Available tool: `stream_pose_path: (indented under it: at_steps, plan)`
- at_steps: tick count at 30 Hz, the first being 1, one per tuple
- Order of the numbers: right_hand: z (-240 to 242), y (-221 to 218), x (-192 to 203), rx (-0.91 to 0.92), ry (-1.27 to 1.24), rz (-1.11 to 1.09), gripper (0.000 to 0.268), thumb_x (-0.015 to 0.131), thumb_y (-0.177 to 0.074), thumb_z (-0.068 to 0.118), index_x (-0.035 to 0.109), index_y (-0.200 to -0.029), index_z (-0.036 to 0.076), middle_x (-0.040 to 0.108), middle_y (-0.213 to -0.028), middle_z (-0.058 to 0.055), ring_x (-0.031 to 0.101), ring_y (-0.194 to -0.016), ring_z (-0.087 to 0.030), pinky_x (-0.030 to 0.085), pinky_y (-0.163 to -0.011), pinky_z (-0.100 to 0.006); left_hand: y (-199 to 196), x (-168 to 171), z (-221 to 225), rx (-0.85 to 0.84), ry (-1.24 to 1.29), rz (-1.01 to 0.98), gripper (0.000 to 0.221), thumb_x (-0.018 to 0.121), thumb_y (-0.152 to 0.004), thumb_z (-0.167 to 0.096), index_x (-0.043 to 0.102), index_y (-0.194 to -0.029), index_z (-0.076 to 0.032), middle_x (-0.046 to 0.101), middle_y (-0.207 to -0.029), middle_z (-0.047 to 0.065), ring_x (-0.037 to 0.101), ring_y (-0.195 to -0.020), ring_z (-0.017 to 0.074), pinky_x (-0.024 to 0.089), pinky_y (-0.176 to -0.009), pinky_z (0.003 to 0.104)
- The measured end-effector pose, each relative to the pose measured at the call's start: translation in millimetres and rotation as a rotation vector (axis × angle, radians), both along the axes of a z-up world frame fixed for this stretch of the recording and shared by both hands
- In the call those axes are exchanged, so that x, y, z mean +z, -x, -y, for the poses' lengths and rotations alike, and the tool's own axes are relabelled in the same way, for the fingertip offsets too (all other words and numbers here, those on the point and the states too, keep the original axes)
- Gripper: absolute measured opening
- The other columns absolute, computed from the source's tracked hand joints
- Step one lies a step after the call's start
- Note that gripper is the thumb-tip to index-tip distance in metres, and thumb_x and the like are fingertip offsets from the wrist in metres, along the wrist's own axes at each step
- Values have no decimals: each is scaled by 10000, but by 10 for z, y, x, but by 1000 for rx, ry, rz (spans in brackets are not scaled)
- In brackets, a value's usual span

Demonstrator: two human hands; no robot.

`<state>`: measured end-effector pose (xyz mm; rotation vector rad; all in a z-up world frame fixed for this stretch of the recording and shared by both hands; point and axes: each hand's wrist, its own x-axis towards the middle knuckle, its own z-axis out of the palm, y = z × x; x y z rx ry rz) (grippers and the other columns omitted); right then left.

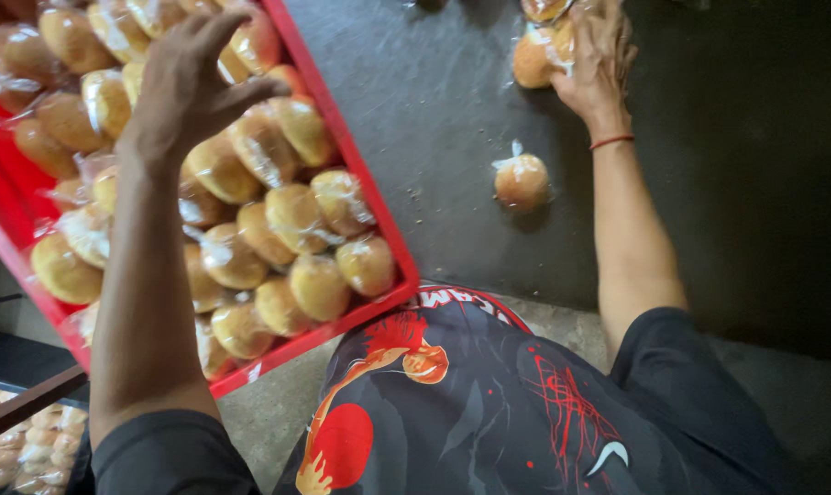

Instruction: The person organizes individually packaged bread rolls inside a crate by hand, arranging them into rows.

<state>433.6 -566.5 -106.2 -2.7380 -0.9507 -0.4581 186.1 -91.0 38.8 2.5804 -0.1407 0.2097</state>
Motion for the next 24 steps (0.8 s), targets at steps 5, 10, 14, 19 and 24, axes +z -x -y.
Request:
stream_pose_path:
  at_steps: [5,10,14,19,24]
  plan:
    - [407,-753,-517,144,-507,-284,660,820,-897,77,529,-1489,50,565,-1456,-194,531,-1388,-381,433,-1192,-519,-1184,-524,1109,-255,134,234,614,883,-940,-328,592,-1406,-54,654,-1443,185,635,-1288,399,520,-1066,447]
    - [1018,-609,-314,31,-1620,-1059,496,772,-911,80,566,-1350,-19,618,-1310,-167,623,-1234,-329,557,-1052,-510,-2299,-1700,2416,-2,253,-73,730,876,-828,-449,578,-1359,-47,624,-1276,279,610,-1163,441,508,-984,483]
    - [1249,-301,-210,-18,-1633,-1069,466,749,-935,83,563,-1358,23,626,-1289,-118,653,-1202,-256,579,-1023,-441,-2676,-2246,3059,453,499,-361,911,848,-748,-590,511,-1359,-4,637,-1237,253,616,-1165,418,491,-969,501]
    - [1325,-124,-249,9,-1670,-1027,481,762,-935,112,544,-1358,40,642,-1242,-67,667,-1168,-217,579,-1035,-416,-2691,-2202,3430,475,227,-363,897,876,-589,-622,611,-1275,-109,625,-1212,179,605,-1161,409,473,-952,539]
    - [1001,-169,-430,-134,-1254,-1062,641,824,-829,145,540,-1400,84,695,-1187,-56,671,-1057,-164,562,-972,-312,-2497,-2193,3476,412,423,-360,927,938,-493,-612,645,-1194,-79,522,-1261,215,659,-1089,398,560,-947,439]
